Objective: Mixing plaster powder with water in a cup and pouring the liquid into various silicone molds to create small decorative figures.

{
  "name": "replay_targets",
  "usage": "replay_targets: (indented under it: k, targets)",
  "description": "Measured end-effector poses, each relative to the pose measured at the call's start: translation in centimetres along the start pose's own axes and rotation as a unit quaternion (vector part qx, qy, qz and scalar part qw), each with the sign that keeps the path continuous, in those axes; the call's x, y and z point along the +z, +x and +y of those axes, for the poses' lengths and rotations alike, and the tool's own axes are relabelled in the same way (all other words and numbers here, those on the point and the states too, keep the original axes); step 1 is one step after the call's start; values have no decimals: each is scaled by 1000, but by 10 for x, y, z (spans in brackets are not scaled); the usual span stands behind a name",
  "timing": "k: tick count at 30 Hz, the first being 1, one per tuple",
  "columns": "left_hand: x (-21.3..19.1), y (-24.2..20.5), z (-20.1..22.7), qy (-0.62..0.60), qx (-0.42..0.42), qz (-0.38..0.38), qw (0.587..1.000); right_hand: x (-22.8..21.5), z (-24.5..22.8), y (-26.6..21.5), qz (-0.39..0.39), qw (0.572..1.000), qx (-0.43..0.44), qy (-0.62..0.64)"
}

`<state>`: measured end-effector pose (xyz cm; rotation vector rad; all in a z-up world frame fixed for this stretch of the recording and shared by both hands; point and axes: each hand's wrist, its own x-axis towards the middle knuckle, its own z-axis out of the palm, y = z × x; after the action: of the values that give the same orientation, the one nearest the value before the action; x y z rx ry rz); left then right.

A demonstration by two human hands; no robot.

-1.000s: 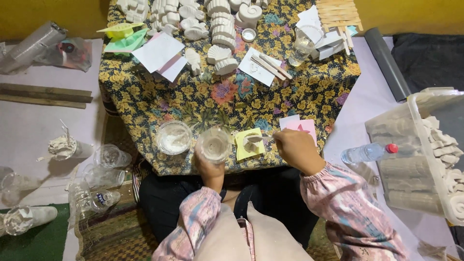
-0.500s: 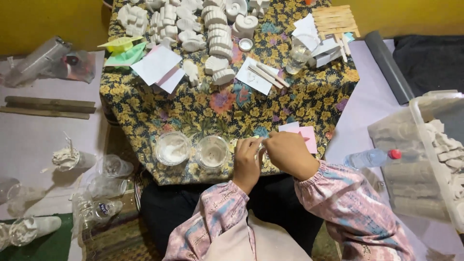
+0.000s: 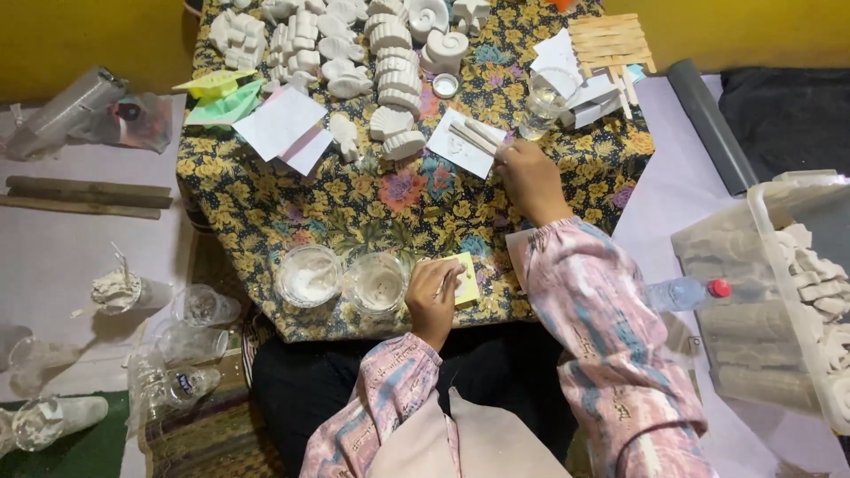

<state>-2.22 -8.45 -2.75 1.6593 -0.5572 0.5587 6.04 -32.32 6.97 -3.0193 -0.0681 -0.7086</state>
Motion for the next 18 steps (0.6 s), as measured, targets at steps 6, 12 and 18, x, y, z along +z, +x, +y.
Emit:
replay_targets:
  k: [6,12,18]
  targets:
    - [-4,8,11,2,4,22,1000,-2,5,8,33,999,-16,-21]
    - [1,0,-1,-2,-9,22,1000,-29,10,-17,133,988,7,76]
    - [10,-7,-36,-30,-38,22,999,-38,12,-149,59,962,57,261]
